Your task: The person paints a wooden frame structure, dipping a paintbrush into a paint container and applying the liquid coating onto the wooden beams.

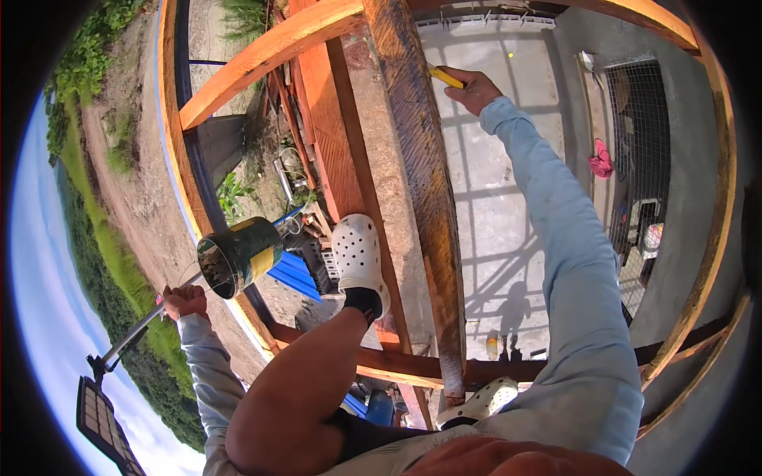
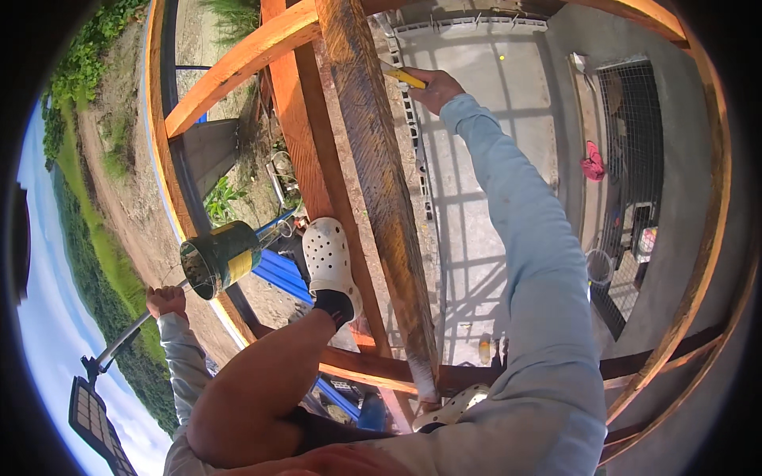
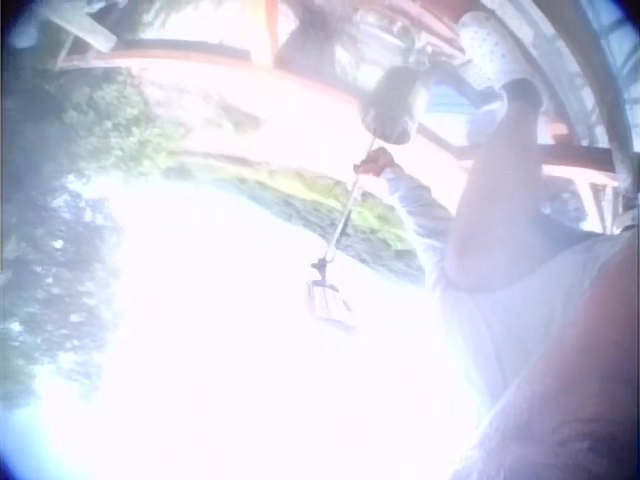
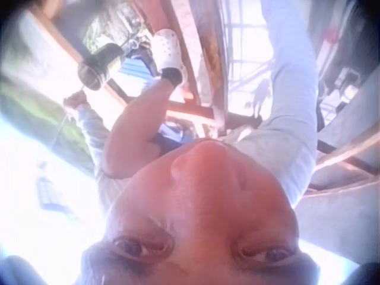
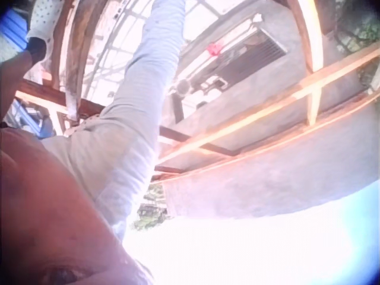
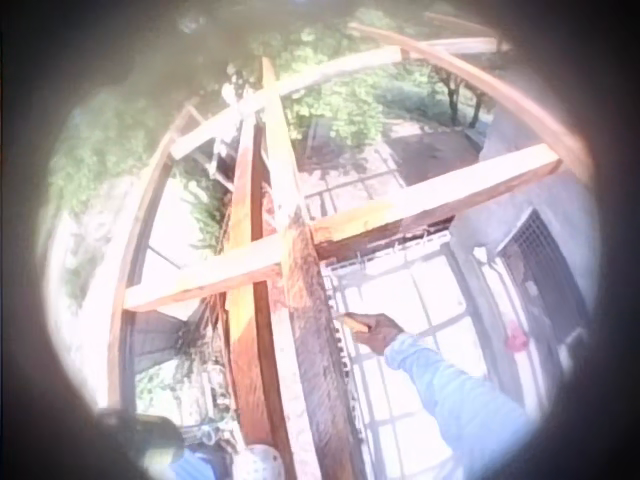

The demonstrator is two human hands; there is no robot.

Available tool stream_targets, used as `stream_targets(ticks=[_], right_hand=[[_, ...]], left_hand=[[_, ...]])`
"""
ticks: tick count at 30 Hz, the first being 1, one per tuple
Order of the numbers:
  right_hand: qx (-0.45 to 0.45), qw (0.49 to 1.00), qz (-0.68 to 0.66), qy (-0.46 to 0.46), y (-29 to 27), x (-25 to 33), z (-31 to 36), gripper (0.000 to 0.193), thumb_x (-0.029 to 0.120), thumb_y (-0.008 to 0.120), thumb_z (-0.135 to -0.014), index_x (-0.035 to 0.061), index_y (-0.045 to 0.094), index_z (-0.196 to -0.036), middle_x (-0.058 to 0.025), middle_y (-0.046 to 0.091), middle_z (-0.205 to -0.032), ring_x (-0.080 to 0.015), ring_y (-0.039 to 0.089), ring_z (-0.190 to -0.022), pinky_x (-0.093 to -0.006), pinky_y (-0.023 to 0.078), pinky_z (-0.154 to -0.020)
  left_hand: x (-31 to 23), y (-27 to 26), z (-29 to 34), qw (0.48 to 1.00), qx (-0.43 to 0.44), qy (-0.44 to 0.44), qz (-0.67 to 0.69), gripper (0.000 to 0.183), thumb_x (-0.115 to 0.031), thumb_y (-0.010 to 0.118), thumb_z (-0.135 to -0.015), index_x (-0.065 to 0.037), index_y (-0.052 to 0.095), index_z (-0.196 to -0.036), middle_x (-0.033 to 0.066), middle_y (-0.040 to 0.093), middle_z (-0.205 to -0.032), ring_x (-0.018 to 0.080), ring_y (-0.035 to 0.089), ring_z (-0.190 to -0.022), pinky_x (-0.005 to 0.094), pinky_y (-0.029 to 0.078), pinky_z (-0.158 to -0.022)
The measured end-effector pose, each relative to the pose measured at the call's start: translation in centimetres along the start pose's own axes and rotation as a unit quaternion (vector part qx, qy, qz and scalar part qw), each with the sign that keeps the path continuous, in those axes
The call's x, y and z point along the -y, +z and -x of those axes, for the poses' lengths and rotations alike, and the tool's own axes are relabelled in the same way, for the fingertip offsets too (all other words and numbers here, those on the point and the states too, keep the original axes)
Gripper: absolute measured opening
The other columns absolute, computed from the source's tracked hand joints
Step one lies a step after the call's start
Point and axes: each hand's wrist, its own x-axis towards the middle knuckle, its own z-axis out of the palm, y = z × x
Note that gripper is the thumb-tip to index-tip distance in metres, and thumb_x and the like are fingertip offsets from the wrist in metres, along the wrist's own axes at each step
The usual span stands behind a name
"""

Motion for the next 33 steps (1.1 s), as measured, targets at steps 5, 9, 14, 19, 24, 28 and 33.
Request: stream_targets(ticks=[5, 9, 14, 19, 24, 28, 33], right_hand=[[-0.044, 0.996, 0.069, 0.022, 0.6, 5.3, -4.0, 0.041, 0.011, 0.062, -0.077, 0.007, 0.054, -0.118, -0.0009, 0.062, -0.098, -0.01, 0.053, -0.081, -0.0235, 0.042, -0.08], [-0.205, 0.973, 0.039, 0.101, -6.5, 8.8, 3.2, 0.04, 0.015, 0.064, -0.076, 0.014, 0.058, -0.115, 0.0005, 0.06, -0.088, -0.009, 0.049, -0.072, -0.0218, 0.043, -0.069], [-0.391, 0.822, 0.409, 0.06, -15.8, 18.2, 12.8, 0.035, 0.028, 0.057, -0.081, 0.012, 0.058, -0.113, -0.0171, 0.06, -0.106, -0.0261, 0.06, -0.094, -0.0343, 0.045, -0.081], [-0.267, 0.643, 0.707, 0.122, -23.0, 20.8, 5.5, 0.031, 0.034, 0.048, -0.086, 0.0093, 0.058, -0.1, -0.0158, 0.064, -0.082, -0.0298, 0.062, -0.067, -0.0392, 0.048, -0.055], [-0.06, 0.748, 0.66, -0.018, -5.3, 25.4, 1.7, 0.024, 0.022, 0.048, -0.083, 0.0103, 0.067, -0.091, -0.0101, 0.065, -0.095, -0.0256, 0.062, -0.09, -0.0406, 0.05, -0.071], [-0.081, 0.849, 0.521, 0.04, -10.7, 25.6, -0.1, 0.021, 0.017, 0.049, -0.081, 0.0058, 0.065, -0.087, -0.0145, 0.064, -0.074, -0.0255, 0.063, -0.071, -0.0379, 0.049, -0.059], [-0.239, 0.936, 0.122, 0.227, -29.3, 23.3, 4.5, 0.023, 0.025, 0.048, -0.085, 0.0074, 0.06, -0.093, -0.0087, 0.059, -0.068, -0.0181, 0.053, -0.055, -0.0319, 0.04, -0.046]], left_hand=[[-0.8, -1.7, -0.3, 0.999, -0.02, 0.043, -0.021, 0.044, -0.034, 0.042, -0.087, -0.017, 0.02, -0.052, -0.0039, 0.013, -0.045, 0.0106, 0.012, -0.037, 0.0256, 0.011, -0.037], [-1.3, -2.5, -0.7, 1.0, 0.002, 0.018, 0.002, 0.043, -0.033, 0.04, -0.088, -0.016, 0.02, -0.053, -0.0035, 0.013, -0.045, 0.0106, 0.011, -0.037, 0.0256, 0.01, -0.036], [-0.4, -0.5, 0.5, 0.998, 0.018, 0.038, -0.05, 0.044, -0.033, 0.039, -0.088, -0.016, 0.018, -0.053, -0.0031, 0.013, -0.045, 0.0108, 0.011, -0.037, 0.0259, 0.011, -0.036], [1.5, 4.5, 5.9, 0.997, 0.078, -0.022, -0.02, 0.044, -0.033, 0.036, -0.09, -0.016, 0.017, -0.053, -0.0026, 0.013, -0.046, 0.0114, 0.01, -0.039, 0.0274, 0.012, -0.039], [0.6, 4.0, 5.2, 0.994, 0.109, 0.015, -0.012, 0.045, -0.034, 0.034, -0.09, -0.017, 0.015, -0.053, -0.0028, 0.011, -0.045, 0.0111, 0.009, -0.039, 0.0267, 0.011, -0.038], [1.5, 5.5, 6.1, 0.994, 0.1, 0.039, -0.002, 0.045, -0.032, 0.033, -0.091, -0.017, 0.013, -0.054, -0.0021, 0.009, -0.047, 0.0113, 0.008, -0.041, 0.0274, 0.01, -0.04], [2.0, 6.1, 7.0, 0.989, 0.147, 0.0, -0.008, 0.045, -0.031, 0.034, -0.091, -0.016, 0.014, -0.054, -0.0024, 0.009, -0.048, 0.0118, 0.008, -0.041, 0.0279, 0.01, -0.04]])
